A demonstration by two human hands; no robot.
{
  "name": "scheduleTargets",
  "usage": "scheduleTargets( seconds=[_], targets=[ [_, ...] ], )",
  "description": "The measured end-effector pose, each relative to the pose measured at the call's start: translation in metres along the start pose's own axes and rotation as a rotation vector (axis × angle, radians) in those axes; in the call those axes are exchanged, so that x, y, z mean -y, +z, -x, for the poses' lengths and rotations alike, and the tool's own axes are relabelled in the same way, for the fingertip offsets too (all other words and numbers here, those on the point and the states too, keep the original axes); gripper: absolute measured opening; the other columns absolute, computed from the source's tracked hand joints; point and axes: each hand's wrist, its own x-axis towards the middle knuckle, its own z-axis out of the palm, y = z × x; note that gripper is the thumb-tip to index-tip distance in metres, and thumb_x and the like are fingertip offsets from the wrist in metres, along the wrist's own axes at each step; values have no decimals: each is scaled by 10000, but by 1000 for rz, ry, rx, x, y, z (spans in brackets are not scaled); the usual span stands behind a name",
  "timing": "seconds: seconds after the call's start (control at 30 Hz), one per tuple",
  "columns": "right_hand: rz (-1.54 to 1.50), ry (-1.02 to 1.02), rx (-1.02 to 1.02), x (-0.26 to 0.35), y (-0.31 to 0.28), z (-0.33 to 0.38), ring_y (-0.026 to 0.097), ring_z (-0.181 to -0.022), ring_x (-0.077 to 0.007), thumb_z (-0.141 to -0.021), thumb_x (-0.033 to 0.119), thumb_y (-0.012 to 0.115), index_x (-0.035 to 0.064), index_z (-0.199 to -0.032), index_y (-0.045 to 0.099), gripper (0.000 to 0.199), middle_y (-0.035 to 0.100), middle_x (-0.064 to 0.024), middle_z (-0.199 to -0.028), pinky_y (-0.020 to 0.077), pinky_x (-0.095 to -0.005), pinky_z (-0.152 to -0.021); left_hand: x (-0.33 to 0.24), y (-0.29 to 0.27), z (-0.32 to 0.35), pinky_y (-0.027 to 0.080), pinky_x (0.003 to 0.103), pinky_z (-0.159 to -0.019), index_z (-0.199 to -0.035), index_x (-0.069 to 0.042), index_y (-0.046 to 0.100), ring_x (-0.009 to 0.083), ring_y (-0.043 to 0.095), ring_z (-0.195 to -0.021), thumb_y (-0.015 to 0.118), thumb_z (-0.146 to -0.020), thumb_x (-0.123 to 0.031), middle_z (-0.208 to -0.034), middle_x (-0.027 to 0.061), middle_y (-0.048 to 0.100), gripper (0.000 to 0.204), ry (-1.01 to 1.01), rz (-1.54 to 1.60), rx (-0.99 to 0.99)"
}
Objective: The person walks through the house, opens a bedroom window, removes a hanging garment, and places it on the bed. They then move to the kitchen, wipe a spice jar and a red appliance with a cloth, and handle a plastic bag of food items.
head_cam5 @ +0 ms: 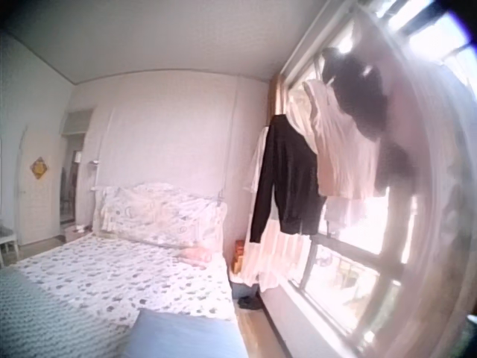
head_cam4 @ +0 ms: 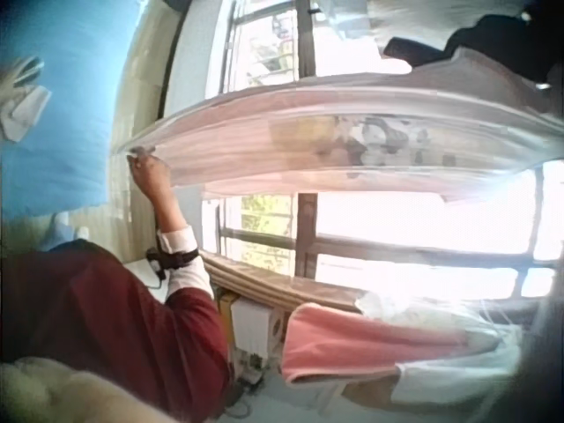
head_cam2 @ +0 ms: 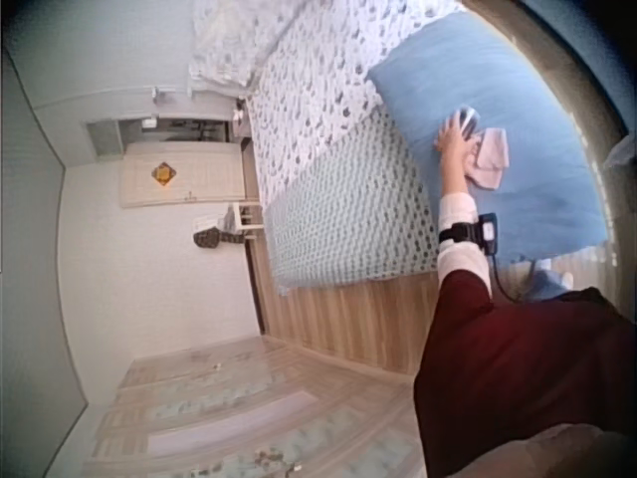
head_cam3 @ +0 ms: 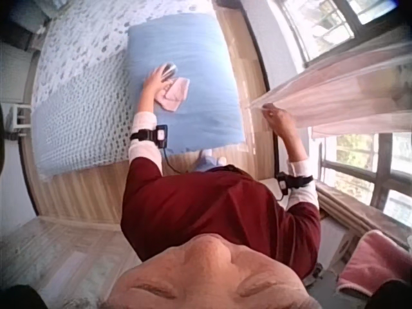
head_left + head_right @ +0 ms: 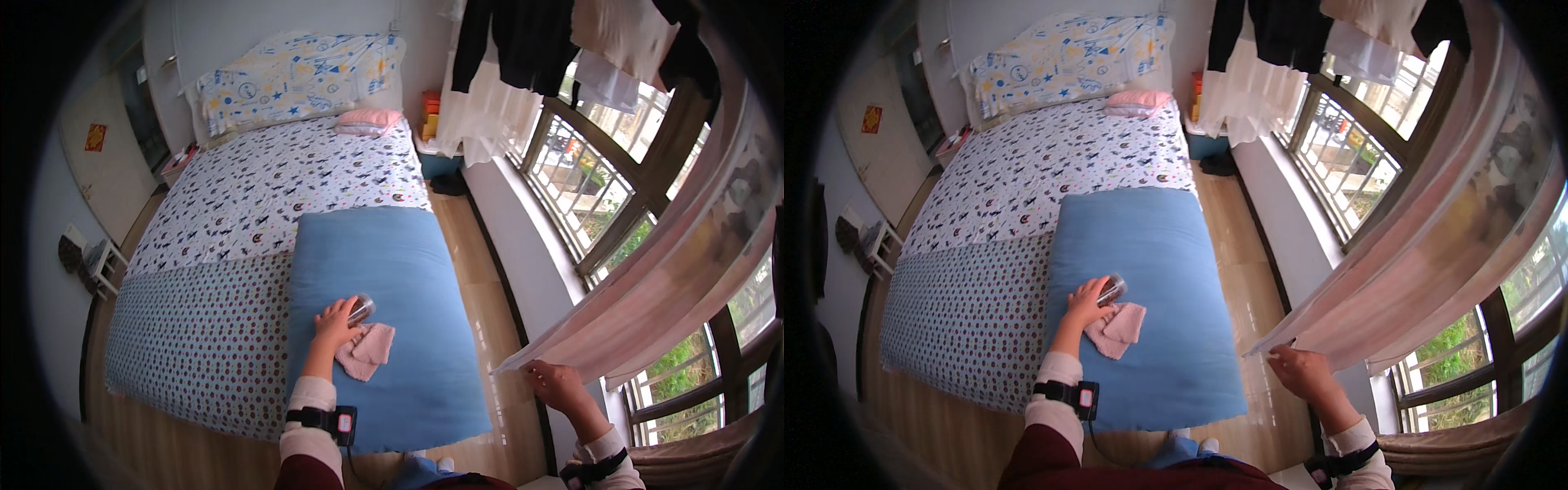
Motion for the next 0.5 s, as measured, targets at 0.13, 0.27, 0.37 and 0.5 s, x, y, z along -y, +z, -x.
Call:
scheduleTargets(
  seconds=[0.13, 0.27, 0.37, 0.5],
  targets=[
    [-69, 54, -30, 2, -11, -16, 624, -639, -281, -795, 221, 604, 180, -1261, 402, 510, 634, -63, -683, 492, -379, -553, -8, -2, 2, 200, 513, -996, -1327, -265, 336, 282, 314, -1246, 703, -663, -404, -1357, 71, 337, 771, 40, 3, -89],
    [-60, 111, -96, -19, -34, -34, 630, -660, -286, -820, 238, 574, 214, -1399, 162, 711, 648, -60, -738, 494, -392, -588, -21, -3, 2, 138, 534, -1032, -1307, -235, 366, 278, 291, -1264, 683, -679, -458, -1359, 87, 336, 738, 22, -38, -105],
    [40, 292, -92, -47, -47, -45, 627, -703, -318, -831, 281, 553, 226, -1409, 75, 753, 647, -108, -771, 488, -422, -637, -32, -1, 4, 112, 542, -1045, -1282, -189, 396, 294, 283, -1266, 655, -726, -421, -1357, 109, 335, 655, 59, -32, -225],
    [-157, 495, -260, -96, -64, -48, 634, -641, -287, -838, 294, 551, 202, -1410, 31, 779, 640, -168, -763, 495, -392, -613, -64, 9, 5, 212, 516, -1005, -1171, -84, 467, 315, 370, -1184, 659, -737, -300, -1244, 142, 431, 521, 287, 29, -535]
  ],
)
